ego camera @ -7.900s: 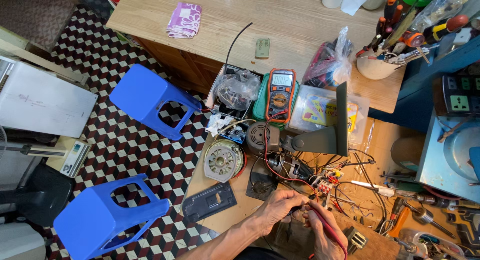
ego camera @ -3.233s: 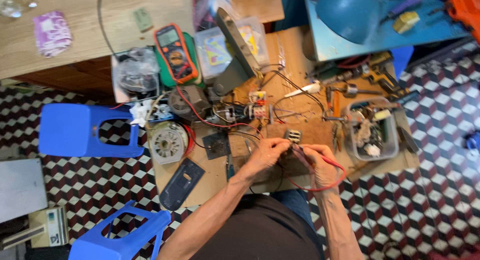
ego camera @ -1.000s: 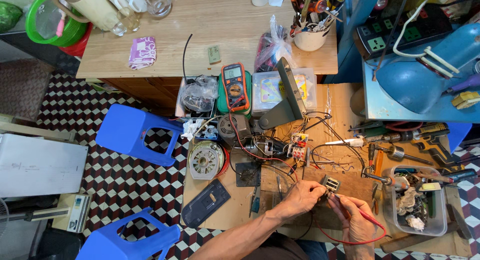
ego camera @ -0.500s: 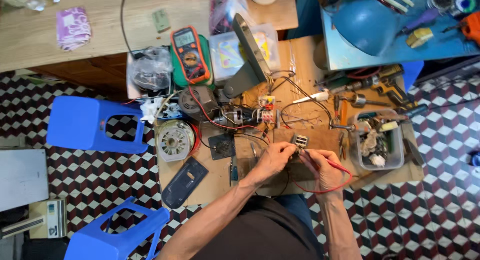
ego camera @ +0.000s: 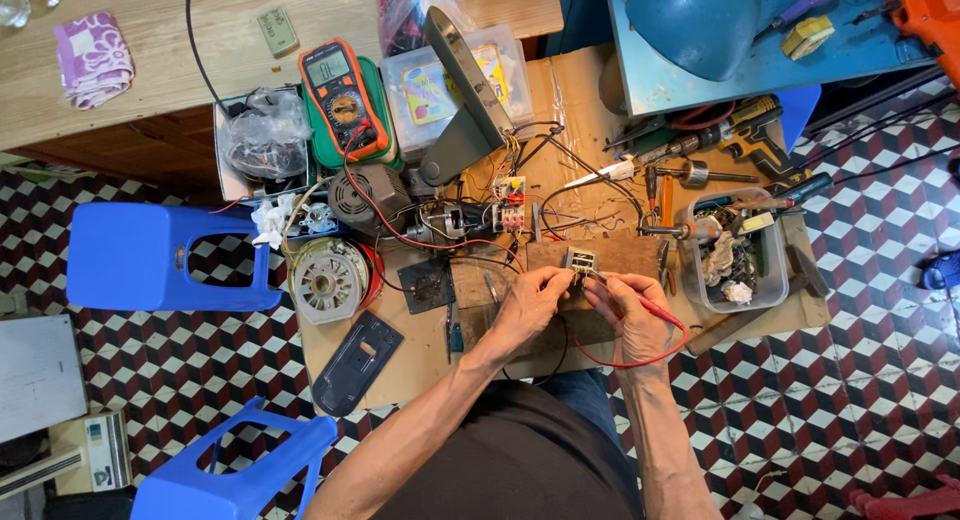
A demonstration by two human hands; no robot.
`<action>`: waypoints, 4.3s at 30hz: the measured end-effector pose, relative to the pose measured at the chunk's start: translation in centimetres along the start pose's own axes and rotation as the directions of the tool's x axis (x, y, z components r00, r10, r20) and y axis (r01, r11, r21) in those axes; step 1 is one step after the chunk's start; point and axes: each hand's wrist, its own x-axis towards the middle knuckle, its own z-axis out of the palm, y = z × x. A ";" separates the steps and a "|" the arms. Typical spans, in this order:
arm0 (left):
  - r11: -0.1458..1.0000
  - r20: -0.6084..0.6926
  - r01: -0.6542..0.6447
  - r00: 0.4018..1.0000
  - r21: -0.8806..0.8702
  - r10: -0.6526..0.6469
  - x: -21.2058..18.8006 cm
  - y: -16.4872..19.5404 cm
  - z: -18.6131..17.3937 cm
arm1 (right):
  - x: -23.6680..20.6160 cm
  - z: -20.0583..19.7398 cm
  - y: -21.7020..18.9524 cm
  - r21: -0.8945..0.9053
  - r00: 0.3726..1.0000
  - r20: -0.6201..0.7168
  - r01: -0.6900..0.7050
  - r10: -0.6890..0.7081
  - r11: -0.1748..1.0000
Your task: The person repairs a small appliance at a cluttered workbench. They first test components with multimeter probes, then hold a plastic appliance housing in one hand while using a soldering iron with the other to desolder and rework wires inside the housing, occasionally cutting wire with pliers and repositioning the housing to reach different joints.
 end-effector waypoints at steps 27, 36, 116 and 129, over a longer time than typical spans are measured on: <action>0.994 0.007 0.020 1.000 -0.108 -0.020 0.3 -0.9 -0.2 | 0.0 0.0 0.4 0.001 0.998 0.048 -0.037 0.037 0.999; 0.995 0.014 0.019 1.000 -0.097 -0.018 0.1 -0.5 -0.5 | 0.0 0.0 0.3 0.000 0.998 0.052 -0.026 0.026 1.000; 0.991 0.116 -0.014 0.993 -0.136 0.030 2.3 -2.2 -1.5 | 0.9 -0.7 0.4 0.015 0.994 0.077 -0.076 0.075 0.997; 0.998 0.130 0.007 0.992 -0.057 0.000 2.6 -0.9 -2.1 | 1.2 -0.9 0.4 -0.005 0.993 0.082 -0.083 0.083 0.997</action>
